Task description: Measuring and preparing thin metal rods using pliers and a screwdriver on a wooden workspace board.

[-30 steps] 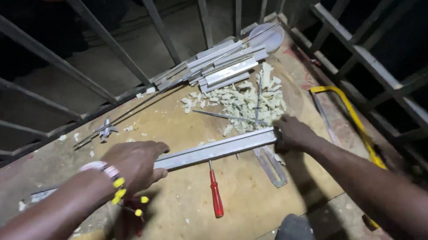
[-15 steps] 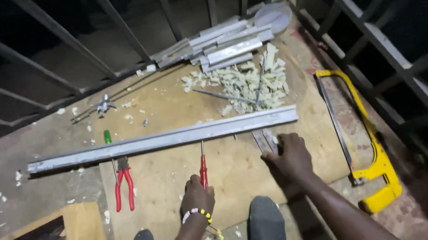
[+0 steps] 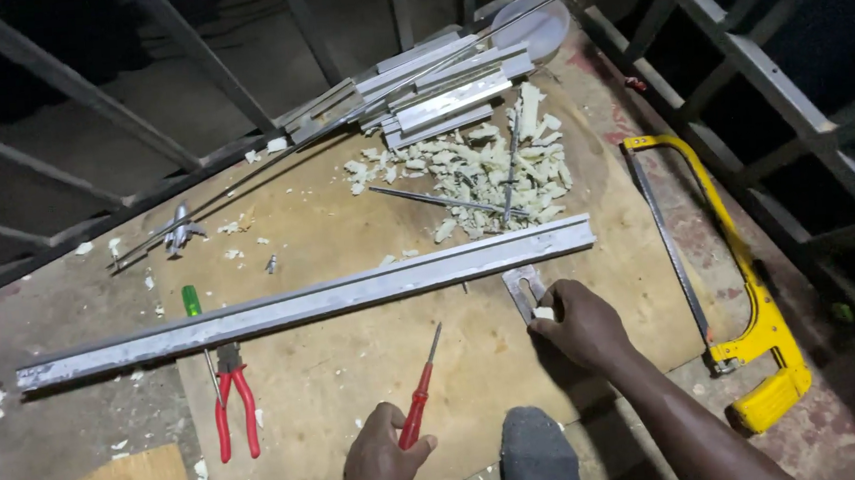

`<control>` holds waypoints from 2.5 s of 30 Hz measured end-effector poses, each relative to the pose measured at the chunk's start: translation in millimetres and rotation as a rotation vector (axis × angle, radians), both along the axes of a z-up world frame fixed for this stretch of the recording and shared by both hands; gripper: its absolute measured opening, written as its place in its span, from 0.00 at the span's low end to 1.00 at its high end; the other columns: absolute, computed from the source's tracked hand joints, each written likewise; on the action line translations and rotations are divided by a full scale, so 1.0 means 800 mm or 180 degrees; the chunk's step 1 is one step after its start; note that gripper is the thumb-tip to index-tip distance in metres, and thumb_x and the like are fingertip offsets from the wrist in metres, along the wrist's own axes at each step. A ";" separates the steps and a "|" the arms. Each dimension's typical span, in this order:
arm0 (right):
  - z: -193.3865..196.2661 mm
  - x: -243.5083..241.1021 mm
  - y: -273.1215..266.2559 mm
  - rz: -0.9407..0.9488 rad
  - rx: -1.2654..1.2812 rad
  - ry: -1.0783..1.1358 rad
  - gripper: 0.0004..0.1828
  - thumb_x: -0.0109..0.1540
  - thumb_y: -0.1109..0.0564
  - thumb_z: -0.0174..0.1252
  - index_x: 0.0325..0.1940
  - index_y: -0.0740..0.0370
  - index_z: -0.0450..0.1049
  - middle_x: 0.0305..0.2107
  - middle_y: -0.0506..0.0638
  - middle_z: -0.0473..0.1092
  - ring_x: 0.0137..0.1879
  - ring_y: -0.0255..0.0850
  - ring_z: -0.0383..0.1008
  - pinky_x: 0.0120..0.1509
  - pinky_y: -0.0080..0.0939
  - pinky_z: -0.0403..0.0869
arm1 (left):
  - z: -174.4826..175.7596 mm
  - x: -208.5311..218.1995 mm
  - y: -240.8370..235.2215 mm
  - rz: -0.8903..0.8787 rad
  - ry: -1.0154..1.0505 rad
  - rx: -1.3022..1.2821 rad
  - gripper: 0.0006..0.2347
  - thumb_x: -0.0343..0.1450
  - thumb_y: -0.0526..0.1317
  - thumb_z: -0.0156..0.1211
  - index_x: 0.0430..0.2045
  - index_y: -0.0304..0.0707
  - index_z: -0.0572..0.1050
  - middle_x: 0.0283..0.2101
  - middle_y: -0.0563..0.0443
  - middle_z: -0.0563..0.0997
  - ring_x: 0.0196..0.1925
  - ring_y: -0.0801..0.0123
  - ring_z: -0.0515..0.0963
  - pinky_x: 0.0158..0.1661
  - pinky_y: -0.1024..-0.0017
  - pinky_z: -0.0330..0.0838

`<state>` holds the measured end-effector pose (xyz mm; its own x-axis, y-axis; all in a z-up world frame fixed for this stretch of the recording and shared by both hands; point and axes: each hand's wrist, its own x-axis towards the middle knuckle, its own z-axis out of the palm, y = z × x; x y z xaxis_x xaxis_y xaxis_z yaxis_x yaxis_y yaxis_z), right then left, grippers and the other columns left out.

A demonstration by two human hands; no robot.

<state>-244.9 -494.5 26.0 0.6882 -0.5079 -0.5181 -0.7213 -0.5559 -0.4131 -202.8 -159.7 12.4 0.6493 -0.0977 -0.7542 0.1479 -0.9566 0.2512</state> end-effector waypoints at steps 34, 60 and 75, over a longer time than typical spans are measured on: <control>-0.042 0.088 -0.070 0.1723 -0.1652 -0.0460 0.34 0.50 0.34 0.72 0.58 0.46 0.78 0.51 0.50 0.76 0.57 0.51 0.75 0.60 0.51 0.72 | 0.085 0.060 -0.003 0.0194 0.0267 -0.0343 0.18 0.71 0.63 0.54 0.32 0.52 0.74 0.38 0.55 0.83 0.40 0.58 0.79 0.42 0.60 0.69; -0.113 -0.052 -0.170 0.1660 -0.2089 -0.1288 0.22 0.52 0.44 0.69 0.49 0.44 0.78 0.49 0.49 0.72 0.53 0.52 0.78 0.56 0.52 0.77 | -0.123 0.158 0.055 -0.1762 -0.2512 -0.0510 0.15 0.61 0.47 0.73 0.32 0.58 0.69 0.38 0.61 0.70 0.45 0.63 0.77 0.47 0.61 0.74; -0.027 -0.024 -0.112 0.1515 -0.1897 -0.1464 0.37 0.59 0.30 0.68 0.61 0.59 0.81 0.46 0.64 0.76 0.54 0.61 0.78 0.74 0.58 0.69 | -0.035 0.177 0.031 -0.1597 -0.1395 -0.0137 0.15 0.63 0.56 0.71 0.34 0.60 0.70 0.40 0.63 0.74 0.54 0.65 0.79 0.54 0.65 0.75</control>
<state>-263.9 -583.8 4.4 0.9698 -0.2120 0.1205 -0.1932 -0.9694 -0.1512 -61.1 -134.7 -15.9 0.7628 -0.4920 -0.4196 -0.4370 -0.8705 0.2263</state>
